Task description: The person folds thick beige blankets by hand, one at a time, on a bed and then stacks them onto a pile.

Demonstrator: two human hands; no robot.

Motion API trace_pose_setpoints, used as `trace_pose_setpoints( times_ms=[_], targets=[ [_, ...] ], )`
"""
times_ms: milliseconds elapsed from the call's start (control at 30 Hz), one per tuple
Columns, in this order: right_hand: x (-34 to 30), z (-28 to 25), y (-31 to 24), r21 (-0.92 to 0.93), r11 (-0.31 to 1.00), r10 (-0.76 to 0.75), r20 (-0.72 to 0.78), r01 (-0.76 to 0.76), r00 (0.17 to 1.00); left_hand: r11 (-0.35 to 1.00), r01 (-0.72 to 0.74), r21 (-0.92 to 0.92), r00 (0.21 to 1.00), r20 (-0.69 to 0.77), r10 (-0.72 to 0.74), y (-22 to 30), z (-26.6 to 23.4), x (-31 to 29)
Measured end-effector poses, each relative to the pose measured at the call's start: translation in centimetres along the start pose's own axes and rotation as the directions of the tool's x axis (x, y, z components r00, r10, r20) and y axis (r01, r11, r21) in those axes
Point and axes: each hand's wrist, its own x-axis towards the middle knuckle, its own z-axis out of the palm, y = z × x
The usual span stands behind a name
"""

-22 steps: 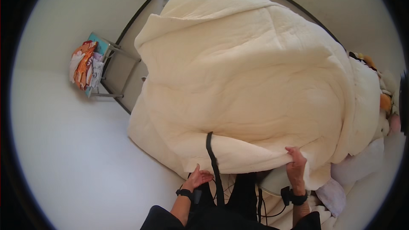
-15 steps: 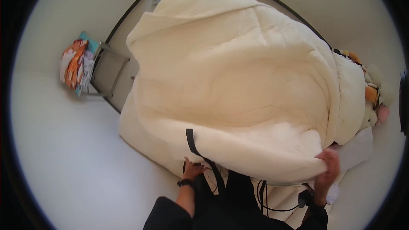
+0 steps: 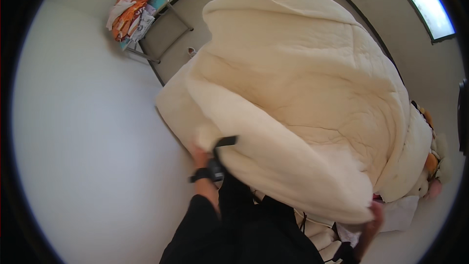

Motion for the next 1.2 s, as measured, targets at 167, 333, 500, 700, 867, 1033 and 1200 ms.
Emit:
trace_pose_setpoints(
  times_ms=[167, 333, 500, 700, 867, 1033, 1200],
  targets=[
    [0.4, 12.3, 2.0, -0.034, 0.999, 0.002, 0.559, 0.021, 0.829, 0.506, 0.383, -0.773, 0.788, -0.013, -0.615, -5.9, -27.3, 4.1],
    [1.9, 17.0, 0.8, -0.115, 0.986, 0.167, 0.777, -0.124, 0.607, 0.508, 0.711, -0.487, 0.596, 0.034, -0.802, -8.1, -30.7, -5.6],
    [0.5, 18.0, 1.6, -0.250, 0.960, 0.071, 0.650, 0.124, 0.756, 0.506, 0.676, -0.536, 0.692, 0.225, -0.686, -11.2, -25.1, -2.1],
    [-3.9, 19.5, -1.7, -0.512, 0.852, 0.180, 0.097, -0.106, 0.979, 0.251, 0.538, -0.805, 0.826, 0.444, -0.347, -15.4, -16.0, 12.3],
    [-12.3, 25.7, 0.9, -0.170, 0.681, 0.572, -0.485, -0.713, 0.662, 0.272, 0.360, -0.892, 0.931, 0.362, -0.043, -12.4, -14.2, 21.5],
    [-13.0, 30.5, 2.2, 0.884, -0.467, 0.864, 0.454, 0.008, 0.218, 0.147, 0.247, -0.958, 0.967, 0.254, 0.027, -13.0, -16.7, 22.3],
    [-11.0, 34.3, 6.5, 0.843, -0.255, 0.868, -0.017, 0.474, 0.497, 0.451, 0.195, -0.871, 0.976, 0.127, -0.177, -10.8, -26.1, 20.2]
  ],
)
